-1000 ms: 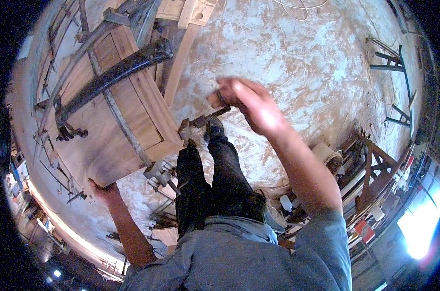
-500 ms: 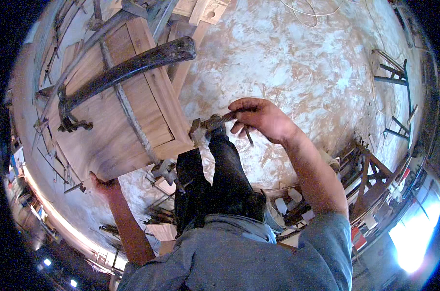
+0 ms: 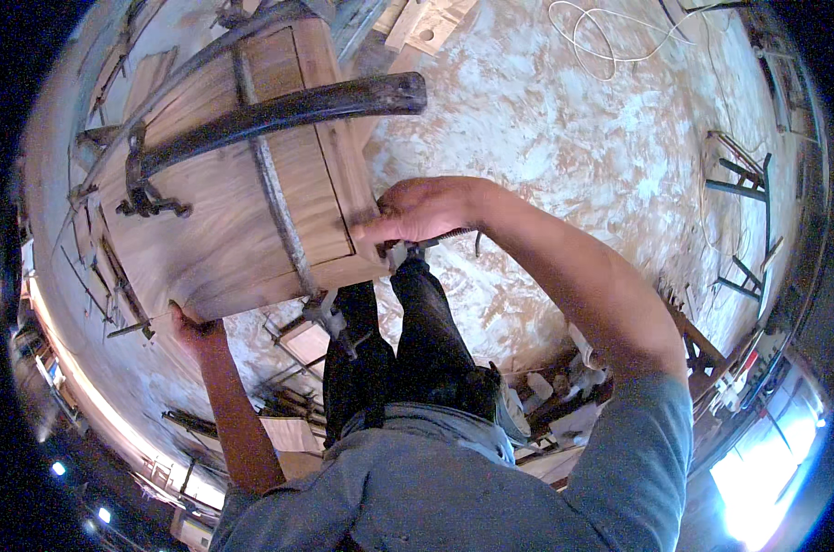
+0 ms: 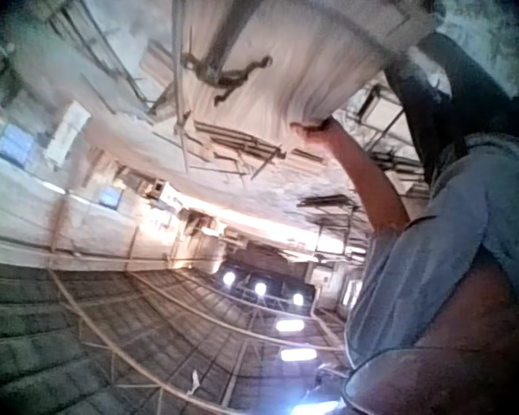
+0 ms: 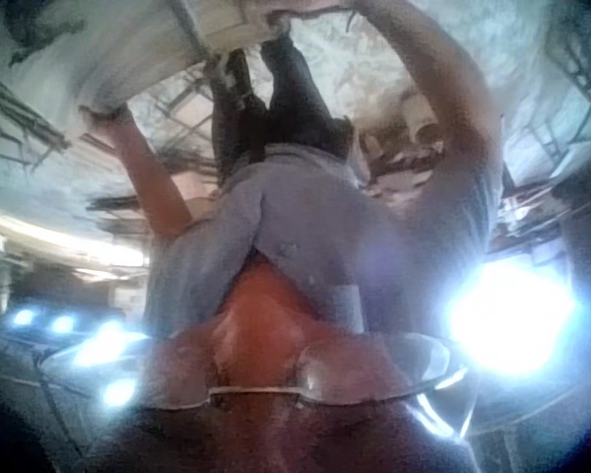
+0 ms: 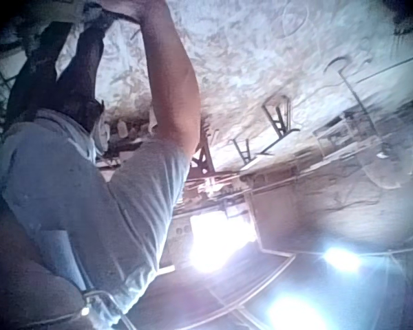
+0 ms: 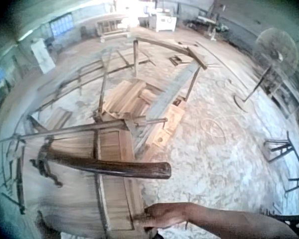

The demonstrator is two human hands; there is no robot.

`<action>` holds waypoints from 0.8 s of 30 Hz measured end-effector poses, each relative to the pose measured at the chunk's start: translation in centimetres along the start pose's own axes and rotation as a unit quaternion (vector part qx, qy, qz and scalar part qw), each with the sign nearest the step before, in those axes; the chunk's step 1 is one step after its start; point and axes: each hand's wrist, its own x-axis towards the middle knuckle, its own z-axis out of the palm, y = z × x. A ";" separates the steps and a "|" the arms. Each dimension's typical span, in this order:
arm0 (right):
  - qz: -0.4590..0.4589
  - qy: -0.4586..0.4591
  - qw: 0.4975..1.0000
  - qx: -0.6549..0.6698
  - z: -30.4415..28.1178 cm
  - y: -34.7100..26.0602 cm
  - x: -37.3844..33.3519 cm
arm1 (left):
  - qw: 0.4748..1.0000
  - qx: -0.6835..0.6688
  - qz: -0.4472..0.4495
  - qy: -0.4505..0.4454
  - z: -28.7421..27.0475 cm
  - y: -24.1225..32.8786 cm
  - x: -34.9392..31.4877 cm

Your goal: The person assembles a wooden cabinet door by securing its frame with metal clamps. They repeatedly position the clamps, tighten the screws to hold the joints together, and use a hammer to tap the wood into alignment. The person adjusts the clamps multiple times to ensure the door is properly secured.

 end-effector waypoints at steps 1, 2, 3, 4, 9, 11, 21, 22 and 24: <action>0.005 -0.002 1.000 0.010 0.1 0.1 0.6 | 1.000 0.002 0.000 0.012 -0.2 0.0 0.0; 0.011 -0.004 1.000 0.020 0.2 0.1 1.2 | 1.000 -0.005 -0.001 0.005 -0.5 0.0 0.1; 0.017 -0.005 0.999 0.031 0.2 0.0 1.5 | 1.000 -0.012 -0.003 -0.003 -0.8 0.1 0.2; 0.019 -0.008 0.999 0.049 0.0 -0.7 0.9 | 1.000 -0.023 -0.003 -0.011 -1.1 -0.1 0.2; 0.038 0.017 0.997 0.059 1.0 0.7 1.8 | 1.000 -0.020 -0.010 0.005 -1.2 -0.2 -0.1; 0.027 0.004 0.997 0.074 0.9 0.7 2.0 | 1.000 -0.016 -0.009 0.013 -1.3 -0.1 -0.1; 0.129 -0.017 0.989 0.066 0.6 0.0 1.3 | 0.999 -0.028 -0.021 -0.012 -2.0 -0.1 0.7; 0.126 -0.020 0.990 0.061 0.7 0.4 1.6 | 1.000 -0.022 -0.017 0.005 -1.5 0.0 0.2; 0.111 -0.007 0.993 0.038 1.0 1.0 1.9 | 0.999 -0.030 -0.013 0.006 -1.8 0.1 0.2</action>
